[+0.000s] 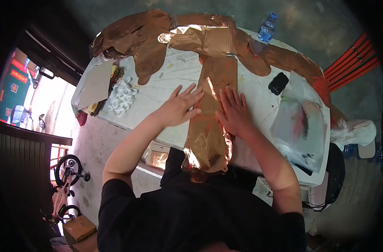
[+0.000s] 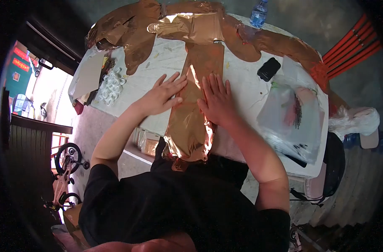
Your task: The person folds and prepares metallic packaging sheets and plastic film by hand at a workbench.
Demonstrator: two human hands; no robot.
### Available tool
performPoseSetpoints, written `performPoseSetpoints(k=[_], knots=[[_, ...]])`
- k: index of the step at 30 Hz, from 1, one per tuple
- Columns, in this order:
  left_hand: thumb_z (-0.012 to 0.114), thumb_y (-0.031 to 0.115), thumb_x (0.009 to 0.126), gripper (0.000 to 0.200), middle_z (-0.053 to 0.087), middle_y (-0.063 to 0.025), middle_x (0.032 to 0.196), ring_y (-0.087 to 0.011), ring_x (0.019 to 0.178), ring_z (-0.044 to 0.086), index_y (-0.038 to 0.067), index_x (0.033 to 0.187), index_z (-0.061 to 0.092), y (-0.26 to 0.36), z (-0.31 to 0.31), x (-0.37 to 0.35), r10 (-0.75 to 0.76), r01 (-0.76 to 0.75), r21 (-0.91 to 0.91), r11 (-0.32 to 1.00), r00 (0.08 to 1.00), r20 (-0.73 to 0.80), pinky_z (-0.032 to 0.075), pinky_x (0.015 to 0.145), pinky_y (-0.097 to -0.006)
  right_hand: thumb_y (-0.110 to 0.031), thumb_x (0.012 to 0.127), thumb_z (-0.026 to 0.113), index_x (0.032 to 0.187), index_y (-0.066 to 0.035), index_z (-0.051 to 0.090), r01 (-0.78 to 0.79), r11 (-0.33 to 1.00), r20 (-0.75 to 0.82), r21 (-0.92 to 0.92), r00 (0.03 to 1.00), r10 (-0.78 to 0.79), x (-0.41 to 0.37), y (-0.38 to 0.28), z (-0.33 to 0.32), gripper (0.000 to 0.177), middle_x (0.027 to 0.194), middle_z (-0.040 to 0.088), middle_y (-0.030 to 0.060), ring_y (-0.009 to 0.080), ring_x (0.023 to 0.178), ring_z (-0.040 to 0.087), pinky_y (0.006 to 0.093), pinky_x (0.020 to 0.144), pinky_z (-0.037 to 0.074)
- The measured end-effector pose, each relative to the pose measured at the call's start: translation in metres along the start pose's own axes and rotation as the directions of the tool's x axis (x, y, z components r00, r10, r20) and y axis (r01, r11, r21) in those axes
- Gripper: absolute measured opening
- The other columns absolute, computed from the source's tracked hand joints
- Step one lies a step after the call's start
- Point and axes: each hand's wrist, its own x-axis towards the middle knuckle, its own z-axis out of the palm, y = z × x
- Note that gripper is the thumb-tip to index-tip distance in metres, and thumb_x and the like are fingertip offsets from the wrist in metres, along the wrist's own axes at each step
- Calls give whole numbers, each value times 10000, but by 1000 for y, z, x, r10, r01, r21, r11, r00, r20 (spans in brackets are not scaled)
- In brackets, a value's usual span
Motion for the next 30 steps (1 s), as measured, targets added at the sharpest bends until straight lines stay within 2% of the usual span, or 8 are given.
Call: performPoseSetpoints(k=[4, 9, 16, 20, 23, 25, 28, 30], knots=[[429, 415, 938, 580, 282, -92, 1486, -267, 1396, 195, 70, 1398, 349, -19, 5, 28, -21, 23, 73, 997, 999, -26, 155, 1117, -498, -381, 903, 447, 1458, -70, 165, 24, 1000, -16, -17, 1000, -24, -1, 2, 3, 695, 1504, 174, 180, 338, 1398, 140, 500, 1123, 65], [424, 444, 935, 598, 273, -88, 1491, -262, 1395, 198, 81, 1403, 344, -33, 6, 45, -29, 32, 70, 997, 999, -39, 159, 1117, -495, -380, 906, 443, 1460, -83, 170, 30, 1000, -41, -5, 999, -30, -1, 3, 6, 684, 1503, 181, 177, 339, 1397, 141, 502, 1122, 66], [450, 469, 919, 626, 285, -84, 1486, -255, 1393, 204, 90, 1406, 343, -37, 4, 45, -39, 40, 56, 998, 999, -23, 168, 1124, -461, -371, 916, 436, 1458, -185, 221, 68, 998, -72, -19, 995, -69, -2, 3, 5, 612, 1495, 198, 179, 360, 1387, 165, 529, 1109, 86], [486, 444, 911, 633, 307, -102, 1474, -281, 1395, 196, 102, 1418, 321, -40, 3, 46, -28, 29, 42, 999, 1000, -7, 153, 1122, -484, -368, 916, 438, 1441, -210, 269, 72, 997, -67, -22, 995, -73, -2, 3, 5, 574, 1492, 204, 176, 372, 1381, 172, 539, 1106, 87], [494, 503, 890, 688, 281, -97, 1487, -287, 1398, 182, 119, 1428, 305, -41, 4, 45, -17, 17, 33, 999, 1000, -8, 148, 1122, -486, -368, 915, 439, 1434, -208, 283, 73, 997, -75, -15, 994, -74, -2, 3, 6, 565, 1493, 204, 171, 373, 1380, 172, 539, 1106, 89], [487, 566, 867, 746, 244, -88, 1503, -292, 1402, 163, 128, 1437, 286, -40, 5, 44, -37, 39, 112, 993, 999, -25, 143, 1124, -485, -368, 915, 440, 1434, -209, 285, 71, 997, -74, -11, 995, -71, -2, 3, 6, 564, 1495, 203, 167, 370, 1381, 170, 538, 1106, 91], [467, 641, 835, 787, 264, -74, 1496, -273, 1402, 169, 142, 1426, 317, -39, 6, 44, -44, 51, 131, 990, 997, -57, 150, 1127, -470, -369, 914, 441, 1434, -211, 285, 71, 997, -75, -20, 995, -72, -2, 3, 6, 565, 1497, 202, 160, 363, 1383, 170, 538, 1107, 93], [456, 623, 851, 770, 257, -72, 1499, -269, 1405, 160, 137, 1429, 308, -35, 4, 41, -46, 55, 165, 985, 997, -60, 147, 1128, -471, -369, 914, 442, 1434, -213, 284, 75, 997, -75, -31, 994, -77, -2, 3, 6, 566, 1498, 201, 157, 359, 1384, 170, 537, 1107, 94]])
